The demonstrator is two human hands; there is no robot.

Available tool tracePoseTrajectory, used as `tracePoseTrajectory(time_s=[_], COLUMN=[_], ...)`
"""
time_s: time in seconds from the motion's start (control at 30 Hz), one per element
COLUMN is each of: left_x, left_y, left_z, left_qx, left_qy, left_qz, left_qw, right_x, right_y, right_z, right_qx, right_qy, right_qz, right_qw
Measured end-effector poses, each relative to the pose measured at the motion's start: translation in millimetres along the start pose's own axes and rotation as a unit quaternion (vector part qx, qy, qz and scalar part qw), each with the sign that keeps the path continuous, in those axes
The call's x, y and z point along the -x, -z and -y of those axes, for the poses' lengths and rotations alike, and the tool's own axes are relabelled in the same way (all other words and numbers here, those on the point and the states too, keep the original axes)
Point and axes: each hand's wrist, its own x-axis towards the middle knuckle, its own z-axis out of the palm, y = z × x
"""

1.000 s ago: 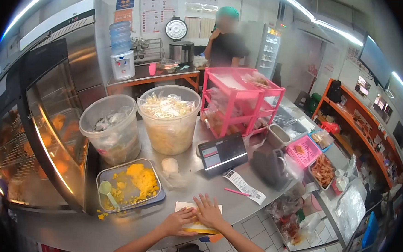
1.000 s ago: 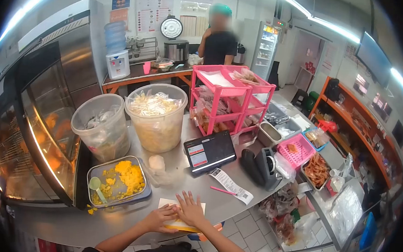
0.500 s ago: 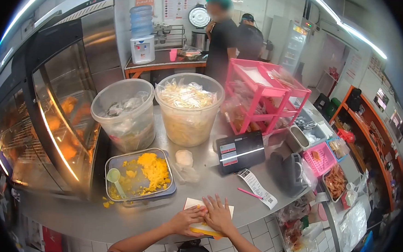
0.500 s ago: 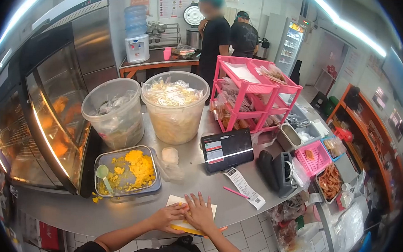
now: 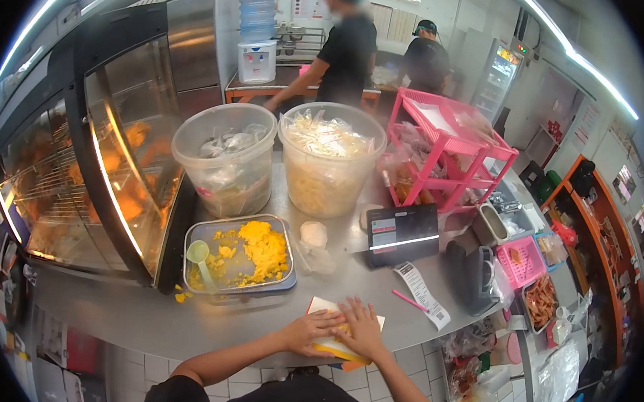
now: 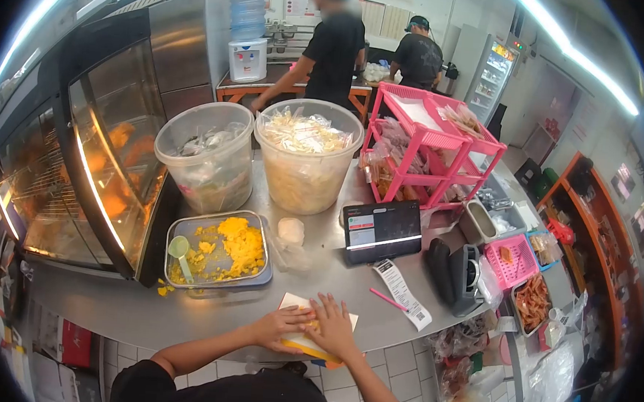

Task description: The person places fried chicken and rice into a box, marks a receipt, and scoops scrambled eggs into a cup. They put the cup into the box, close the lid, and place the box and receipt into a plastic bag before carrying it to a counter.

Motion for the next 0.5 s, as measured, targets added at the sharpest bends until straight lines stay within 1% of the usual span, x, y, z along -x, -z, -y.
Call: tracePoseTrajectory(time_s=[0.03, 0.07, 0.1, 0.17, 0.2, 0.27, 0.33, 0.4, 0.47, 0.5], left_x=[0.8, 2.5, 3.5, 4.4, 3.6, 2.0, 2.3, -0.2, 0.3, 1.2], left_y=[2.8, 5.4, 8.3, 9.4, 10.6, 13.6, 15.4, 19.2, 18.7, 16.7], left_z=[-0.2, 0.4, 2.2, 2.4, 0.2, 1.8, -1.2, -9.4, -11.0, -11.6], left_qx=[0.009, -0.009, -0.005, -0.043, -0.042, -0.052, -0.069, -0.071, -0.123, -0.124], left_qy=[-0.002, -0.002, 0.001, 0.012, 0.031, 0.057, 0.071, 0.075, 0.076, 0.074], left_qz=[0.003, 0.03, 0.033, 0.078, 0.079, 0.101, 0.136, 0.155, 0.146, 0.148], left_qw=[1.0, 0.999, 0.999, 0.996, 0.996, 0.992, 0.986, 0.982, 0.979, 0.978], right_x=[2.1, 4.1, 6.7, 16.2, 20.2, 23.5, 24.4, 25.6, 29.4, 31.2], right_y=[3.8, 11.1, 18.4, 29.2, 34.9, 36.8, 44.9, 49.1, 46.5, 44.1], right_z=[0.3, -0.9, -3.0, -6.9, -8.9, -19.3, -13.7, -6.2, 0.2, 3.1], right_qx=[-0.006, -0.031, -0.056, -0.059, -0.055, -0.069, -0.063, -0.066, -0.061, -0.043], right_qy=[-0.001, 0.019, 0.037, 0.04, 0.031, 0.049, 0.057, 0.043, 0.043, 0.049], right_qz=[0.002, 0.015, 0.028, 0.061, 0.089, 0.115, 0.111, 0.112, 0.101, 0.091], right_qw=[1.0, 0.999, 0.997, 0.996, 0.994, 0.99, 0.99, 0.991, 0.992, 0.994])
